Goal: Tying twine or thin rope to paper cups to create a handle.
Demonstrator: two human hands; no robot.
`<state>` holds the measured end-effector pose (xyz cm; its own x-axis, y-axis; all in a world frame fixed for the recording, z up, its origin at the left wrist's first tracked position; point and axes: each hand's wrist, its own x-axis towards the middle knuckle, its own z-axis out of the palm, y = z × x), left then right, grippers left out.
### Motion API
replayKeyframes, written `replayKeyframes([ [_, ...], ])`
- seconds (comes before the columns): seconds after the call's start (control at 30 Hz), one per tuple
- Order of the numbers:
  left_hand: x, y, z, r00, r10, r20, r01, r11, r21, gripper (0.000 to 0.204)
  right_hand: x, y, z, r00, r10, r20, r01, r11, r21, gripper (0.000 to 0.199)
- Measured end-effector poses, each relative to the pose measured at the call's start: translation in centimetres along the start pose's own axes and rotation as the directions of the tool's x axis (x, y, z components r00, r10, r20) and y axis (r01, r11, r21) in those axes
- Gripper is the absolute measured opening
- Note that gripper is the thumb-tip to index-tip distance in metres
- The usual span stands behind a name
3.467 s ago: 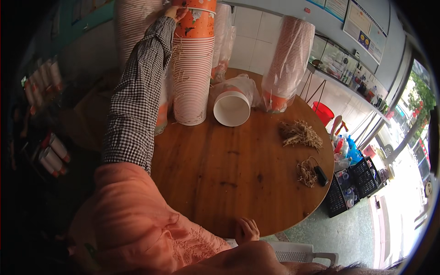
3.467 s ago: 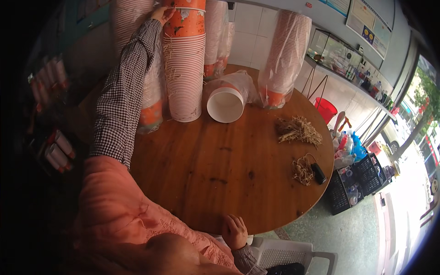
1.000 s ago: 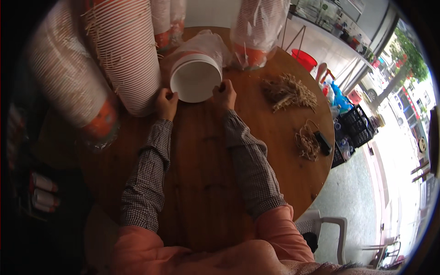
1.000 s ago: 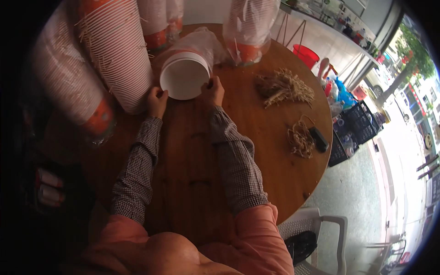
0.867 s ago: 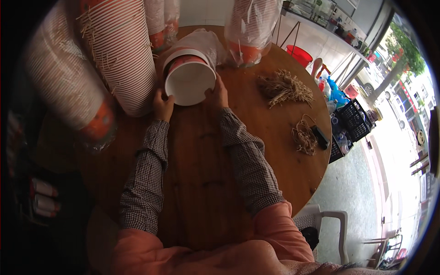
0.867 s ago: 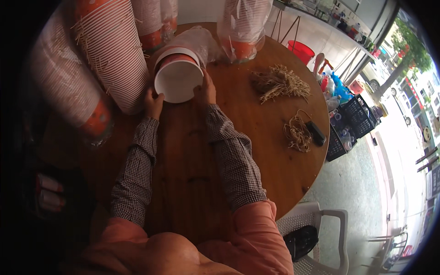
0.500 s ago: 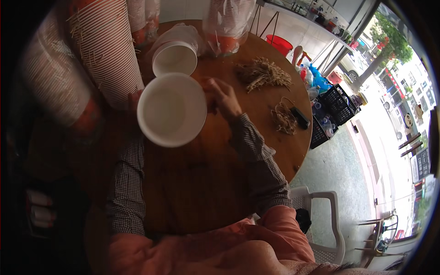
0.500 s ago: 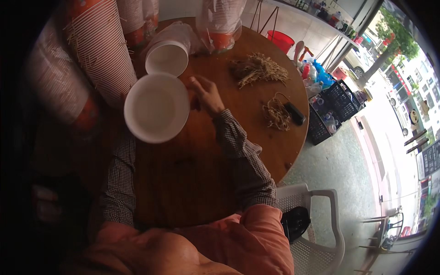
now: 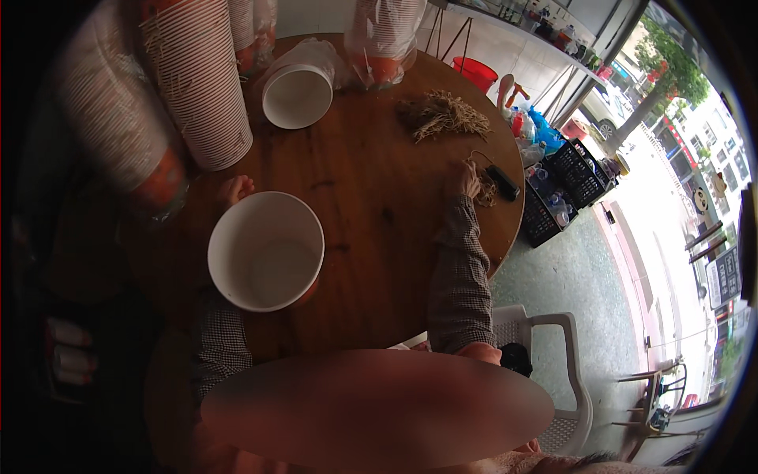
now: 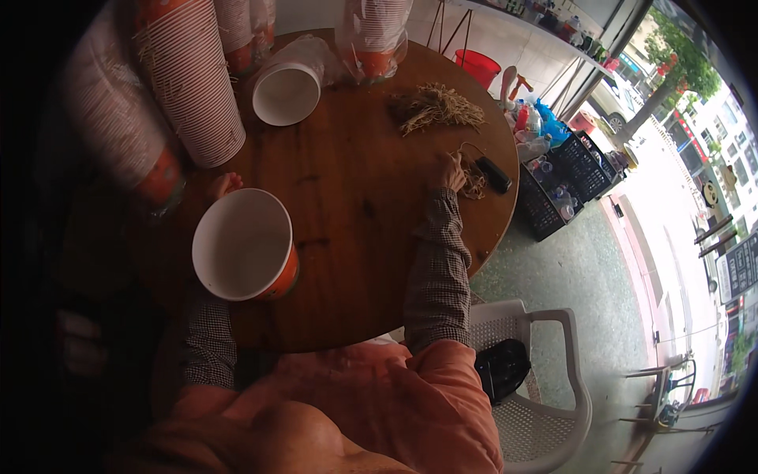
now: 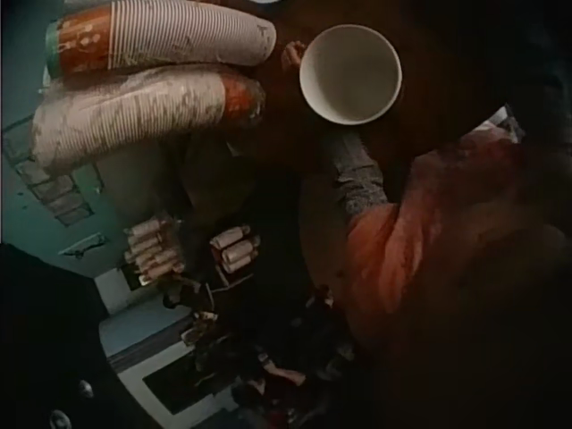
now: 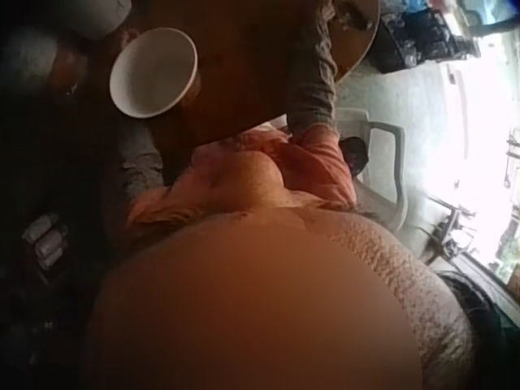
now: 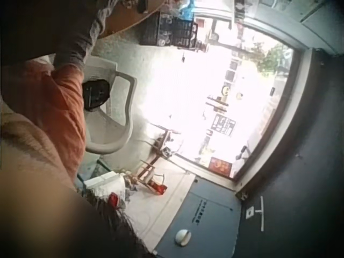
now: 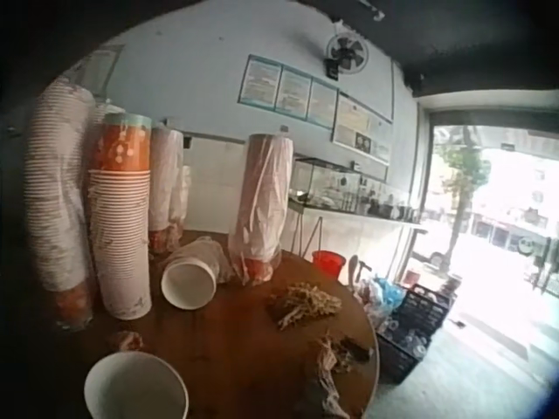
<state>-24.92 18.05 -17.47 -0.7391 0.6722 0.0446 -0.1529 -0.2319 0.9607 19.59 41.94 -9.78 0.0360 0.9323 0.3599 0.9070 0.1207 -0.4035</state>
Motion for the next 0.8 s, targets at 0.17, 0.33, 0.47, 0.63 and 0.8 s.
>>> replayKeyframes([
  [0.17,-3.1,-0.6,-2.1,0.883,0.426,0.199,-0.460,0.870,0.176,0.019,-3.9,-8.5,-2.6,0.919,-0.340,-0.198,0.390,0.853,0.346,0.017],
  [0.33,-10.0,-0.4,-1.3,0.947,0.245,0.208,-0.281,0.944,0.171,0.019,-9.0,-14.3,-3.4,0.781,-0.623,0.051,0.196,0.323,0.926,0.017],
  [0.47,-11.3,0.5,6.4,0.963,0.107,0.248,-0.143,0.981,0.131,0.018,-11.4,-15.4,-4.2,0.784,-0.566,0.254,-0.039,0.364,0.931,0.013],
  [0.63,-11.0,2.9,10.5,0.945,-0.071,0.320,0.045,0.995,0.086,0.017,-12.3,-15.5,-1.8,0.776,-0.610,0.162,0.199,0.480,0.854,0.017],
  [0.8,-10.7,5.0,11.7,0.877,-0.277,0.392,0.279,0.959,0.053,0.016,-10.5,-13.1,-0.1,0.848,-0.518,0.113,0.210,0.524,0.826,0.014],
])
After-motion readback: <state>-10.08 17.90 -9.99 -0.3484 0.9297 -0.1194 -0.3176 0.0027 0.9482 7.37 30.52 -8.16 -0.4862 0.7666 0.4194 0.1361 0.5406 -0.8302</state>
